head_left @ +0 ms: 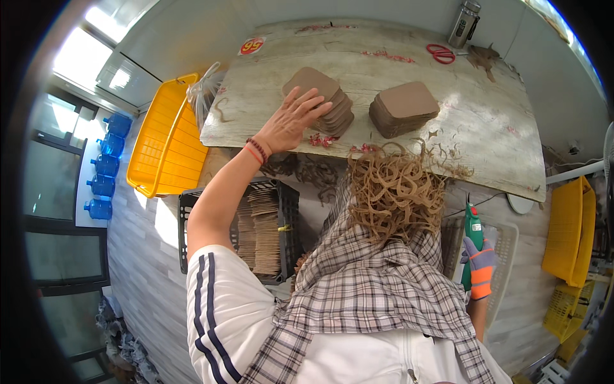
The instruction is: The person uses a handheld rotary tool to trim the edges of rectangular cork pieces one at a time. Finished pieces are stacked on the table, and additional pieces are taken from a black crate below the work surface.
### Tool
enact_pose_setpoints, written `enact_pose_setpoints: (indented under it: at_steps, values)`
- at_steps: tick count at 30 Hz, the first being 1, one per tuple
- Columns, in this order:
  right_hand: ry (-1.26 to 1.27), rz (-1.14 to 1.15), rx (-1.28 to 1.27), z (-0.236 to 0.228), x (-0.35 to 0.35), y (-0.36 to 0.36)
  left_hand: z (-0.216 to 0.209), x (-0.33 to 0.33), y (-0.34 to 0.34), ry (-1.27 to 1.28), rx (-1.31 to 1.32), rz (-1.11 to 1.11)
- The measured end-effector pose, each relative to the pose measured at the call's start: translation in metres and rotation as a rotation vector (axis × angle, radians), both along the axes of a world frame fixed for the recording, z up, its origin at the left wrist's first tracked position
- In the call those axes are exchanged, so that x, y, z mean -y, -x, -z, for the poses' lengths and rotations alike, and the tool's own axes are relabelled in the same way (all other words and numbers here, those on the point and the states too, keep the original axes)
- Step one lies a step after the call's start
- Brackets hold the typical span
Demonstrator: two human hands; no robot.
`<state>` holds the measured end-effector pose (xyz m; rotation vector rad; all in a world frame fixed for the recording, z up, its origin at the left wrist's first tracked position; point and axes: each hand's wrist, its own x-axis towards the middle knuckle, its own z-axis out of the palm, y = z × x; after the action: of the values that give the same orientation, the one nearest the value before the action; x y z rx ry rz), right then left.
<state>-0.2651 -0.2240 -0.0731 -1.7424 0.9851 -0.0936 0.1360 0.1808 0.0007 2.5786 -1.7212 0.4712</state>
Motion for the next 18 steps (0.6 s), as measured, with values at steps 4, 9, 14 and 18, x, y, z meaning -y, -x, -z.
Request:
enact_pose_setpoints:
  at_steps: [4,9,14,18]
  values:
    - [0.107,-0.107,-0.032,0.0,-0.004,-0.012,0.003,-0.004,0.025,0.332,-0.202,-0.367]
    - [0.126,-0.105,0.0,0.015,-0.001,-0.022,-0.002,0.074,0.02,1.289,-1.031,-1.11]
    - [0.196,-0.116,-0.018,0.012,-0.004,-0.016,-0.008,0.091,-0.018,1.272,-1.415,-0.851]
    - [0.171,-0.073,-0.016,-0.02,-0.021,-0.013,0.001,0.091,-0.084,0.985,-1.626,-0.568]
